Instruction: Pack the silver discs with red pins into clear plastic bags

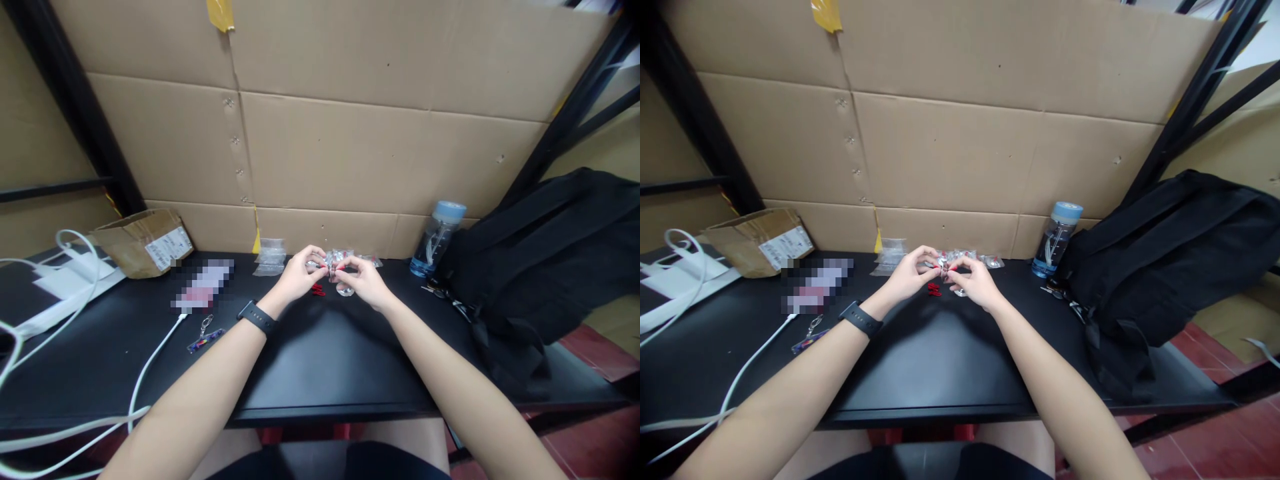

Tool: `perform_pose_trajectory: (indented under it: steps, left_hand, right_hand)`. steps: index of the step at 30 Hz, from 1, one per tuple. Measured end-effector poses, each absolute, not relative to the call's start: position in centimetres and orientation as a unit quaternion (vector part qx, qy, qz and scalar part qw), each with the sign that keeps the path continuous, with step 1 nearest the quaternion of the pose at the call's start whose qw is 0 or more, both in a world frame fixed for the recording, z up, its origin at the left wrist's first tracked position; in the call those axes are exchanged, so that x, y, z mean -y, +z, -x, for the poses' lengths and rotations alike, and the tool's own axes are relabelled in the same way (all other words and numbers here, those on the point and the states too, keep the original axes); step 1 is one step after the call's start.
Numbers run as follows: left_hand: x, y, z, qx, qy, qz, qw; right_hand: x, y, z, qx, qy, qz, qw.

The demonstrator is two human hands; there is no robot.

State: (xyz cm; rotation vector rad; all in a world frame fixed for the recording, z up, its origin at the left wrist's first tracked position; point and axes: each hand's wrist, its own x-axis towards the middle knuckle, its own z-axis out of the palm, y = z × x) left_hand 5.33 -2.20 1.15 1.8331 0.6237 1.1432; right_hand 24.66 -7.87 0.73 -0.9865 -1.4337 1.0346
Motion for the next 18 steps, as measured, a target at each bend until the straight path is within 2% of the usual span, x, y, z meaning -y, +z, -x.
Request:
perform_pose_trajectory:
  steps: [8,13,15,18]
  left_hand:
    - [1.7,-0.8,-5.9,-0.272,0.446,-0.727,0.446]
    - [2.0,-0.2,-5.9,-0.291,0.421,-0.739,0.439]
    - [2.2,0.8,-5.2,-0.321,0.387,-0.785,0.362]
    - [2.0,2.5,-2.5,-0.444,0.286,-0.841,0.123]
  right_hand:
    - [8.0,0.8,-25.2,0.574,0.485,0.435,0.496]
    - [8.0,0.6,-25.3,0.600,0.472,0.431,0.482]
    - [8.0,0.5,-25.3,0.607,0.459,0.437,0.480]
    - [7.9,0.5,-25.3,0.617,0.435,0.452,0.475]
